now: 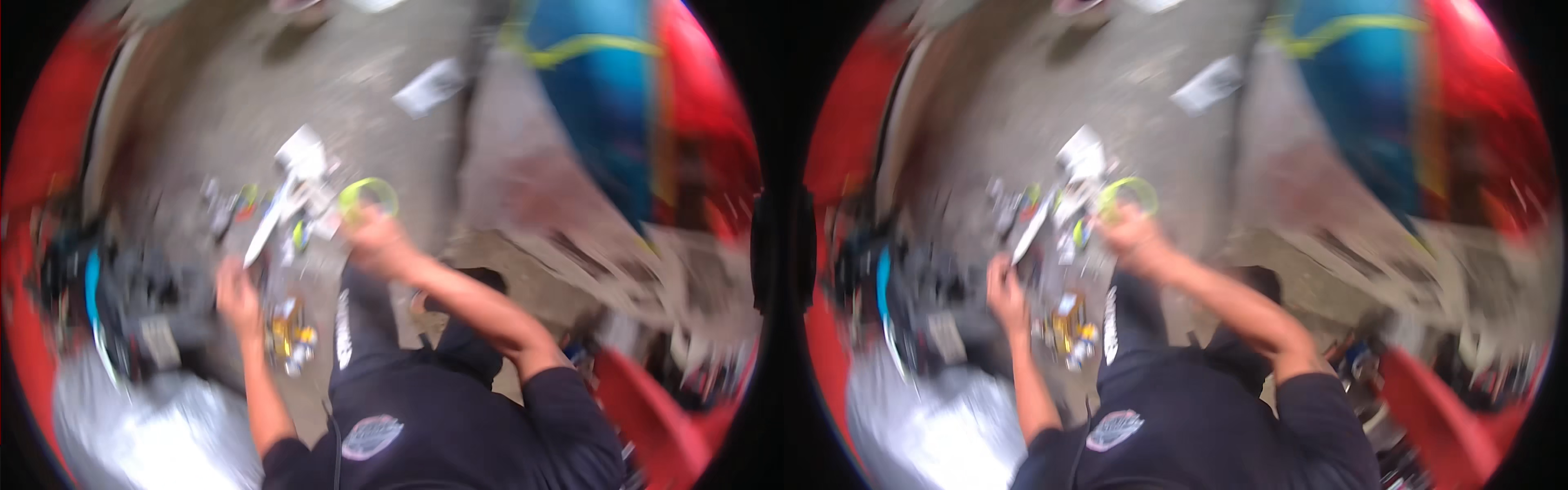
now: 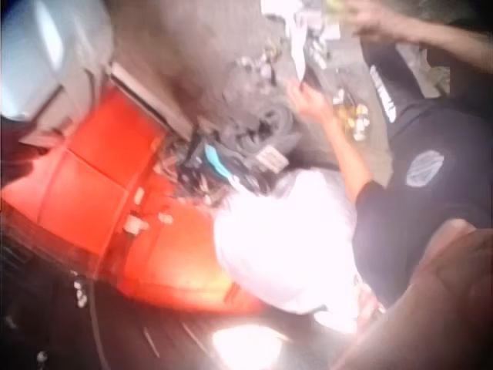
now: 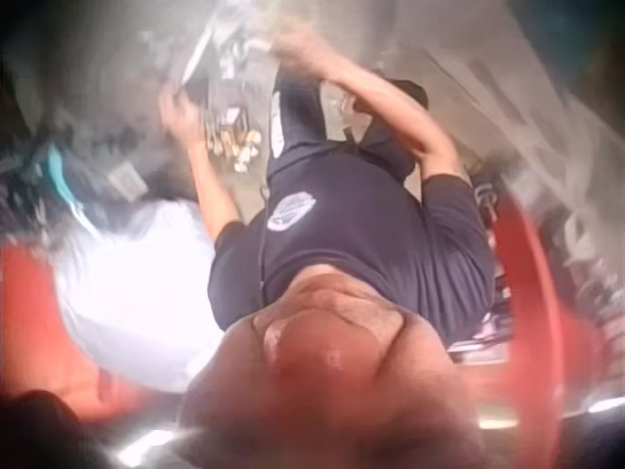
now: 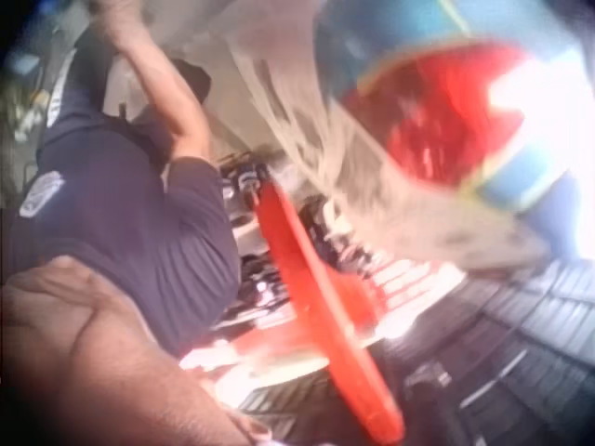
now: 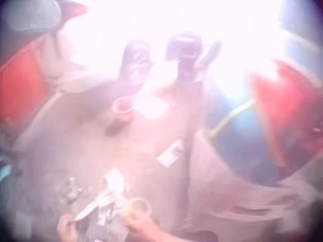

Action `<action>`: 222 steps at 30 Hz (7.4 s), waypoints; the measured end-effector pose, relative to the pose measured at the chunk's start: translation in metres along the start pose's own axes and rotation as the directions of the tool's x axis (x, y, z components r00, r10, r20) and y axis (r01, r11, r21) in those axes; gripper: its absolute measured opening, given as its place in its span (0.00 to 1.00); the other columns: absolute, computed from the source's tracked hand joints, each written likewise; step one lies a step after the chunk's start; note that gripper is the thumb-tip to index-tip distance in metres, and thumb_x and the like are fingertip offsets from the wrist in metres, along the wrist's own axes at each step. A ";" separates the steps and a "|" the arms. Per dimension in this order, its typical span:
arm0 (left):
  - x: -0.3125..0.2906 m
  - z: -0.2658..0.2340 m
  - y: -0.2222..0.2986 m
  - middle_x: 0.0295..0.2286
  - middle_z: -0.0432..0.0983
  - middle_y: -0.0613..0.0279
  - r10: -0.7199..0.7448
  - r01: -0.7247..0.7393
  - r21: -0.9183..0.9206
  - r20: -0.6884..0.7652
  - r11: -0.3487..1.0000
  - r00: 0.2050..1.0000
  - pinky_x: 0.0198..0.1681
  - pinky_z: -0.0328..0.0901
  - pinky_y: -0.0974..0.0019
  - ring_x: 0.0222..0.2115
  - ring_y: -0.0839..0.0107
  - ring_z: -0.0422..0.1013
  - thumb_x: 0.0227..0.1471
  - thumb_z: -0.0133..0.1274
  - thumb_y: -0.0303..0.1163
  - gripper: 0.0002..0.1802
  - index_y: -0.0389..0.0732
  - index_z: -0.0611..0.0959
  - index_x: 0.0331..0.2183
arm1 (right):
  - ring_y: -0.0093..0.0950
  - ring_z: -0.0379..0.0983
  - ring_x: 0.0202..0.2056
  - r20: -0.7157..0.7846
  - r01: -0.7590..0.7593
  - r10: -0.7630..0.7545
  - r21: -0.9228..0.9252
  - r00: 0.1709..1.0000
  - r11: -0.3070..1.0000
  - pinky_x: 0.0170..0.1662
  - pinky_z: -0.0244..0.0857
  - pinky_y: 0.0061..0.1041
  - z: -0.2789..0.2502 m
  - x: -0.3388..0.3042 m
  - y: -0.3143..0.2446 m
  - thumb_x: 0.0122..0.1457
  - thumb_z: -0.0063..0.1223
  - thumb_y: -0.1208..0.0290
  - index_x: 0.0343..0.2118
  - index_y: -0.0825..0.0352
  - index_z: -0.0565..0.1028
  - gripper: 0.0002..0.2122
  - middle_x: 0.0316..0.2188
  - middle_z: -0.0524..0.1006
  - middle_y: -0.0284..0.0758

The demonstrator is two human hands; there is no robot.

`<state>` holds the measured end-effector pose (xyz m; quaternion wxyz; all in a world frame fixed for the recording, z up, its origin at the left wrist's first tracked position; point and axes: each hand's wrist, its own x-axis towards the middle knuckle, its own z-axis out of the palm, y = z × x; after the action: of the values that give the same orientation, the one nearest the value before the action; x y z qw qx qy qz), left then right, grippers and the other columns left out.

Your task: The person tapes newspaper sheets to the rear of a teal car using green masking tape. They smooth the paper, tear tape, and secure multiple sheets over the trunk and rear window area.

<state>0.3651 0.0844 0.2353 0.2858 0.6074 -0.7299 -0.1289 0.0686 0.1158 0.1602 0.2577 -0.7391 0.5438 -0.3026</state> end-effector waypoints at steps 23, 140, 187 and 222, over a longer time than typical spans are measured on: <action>0.148 -0.064 0.148 0.34 0.81 0.65 0.095 0.524 -0.702 0.636 0.481 0.765 0.40 0.68 0.73 0.35 0.79 0.73 0.60 0.61 0.29 0.11 0.31 0.85 0.41 | 0.16 0.72 0.31 -0.212 -0.493 0.814 0.704 0.541 0.511 0.37 0.67 0.21 -0.269 -0.110 -0.242 0.65 0.57 0.68 0.31 0.67 0.80 0.09 0.27 0.78 0.25; 0.099 -0.146 0.301 0.37 0.83 0.61 0.618 0.542 -0.668 0.723 0.510 0.309 0.37 0.69 0.69 0.33 0.74 0.76 0.65 0.56 0.38 0.17 0.34 0.84 0.46 | 0.17 0.77 0.37 -0.662 -0.474 0.733 0.601 0.155 0.643 0.43 0.70 0.22 -0.297 -0.243 -0.455 0.60 0.64 0.68 0.41 0.71 0.85 0.12 0.34 0.86 0.32; -0.019 -0.214 0.361 0.30 0.78 0.68 0.717 0.381 -0.853 0.512 0.357 0.473 0.34 0.71 0.72 0.30 0.82 0.71 0.64 0.57 0.28 0.10 0.33 0.86 0.44 | 0.45 0.76 0.34 -0.840 -0.474 0.232 -0.034 0.490 0.880 0.41 0.69 0.40 -0.246 -0.155 -0.413 0.61 0.57 0.66 0.60 0.70 0.72 0.25 0.32 0.78 0.53; 0.145 -0.053 -0.035 0.20 0.73 0.66 -0.338 0.505 -0.591 0.377 0.629 0.862 0.15 0.63 0.66 0.15 0.75 0.66 0.63 0.56 0.37 0.16 0.33 0.83 0.30 | 0.13 0.68 0.27 -0.555 -0.318 0.724 0.657 0.410 0.684 0.31 0.63 0.18 -0.286 -0.131 -0.378 0.64 0.62 0.68 0.38 0.71 0.84 0.10 0.24 0.78 0.24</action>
<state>0.4097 -0.0544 0.2967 0.3601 0.5975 -0.4968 -0.5163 0.0757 0.3313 0.6027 0.2399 -0.2289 0.7196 -0.6100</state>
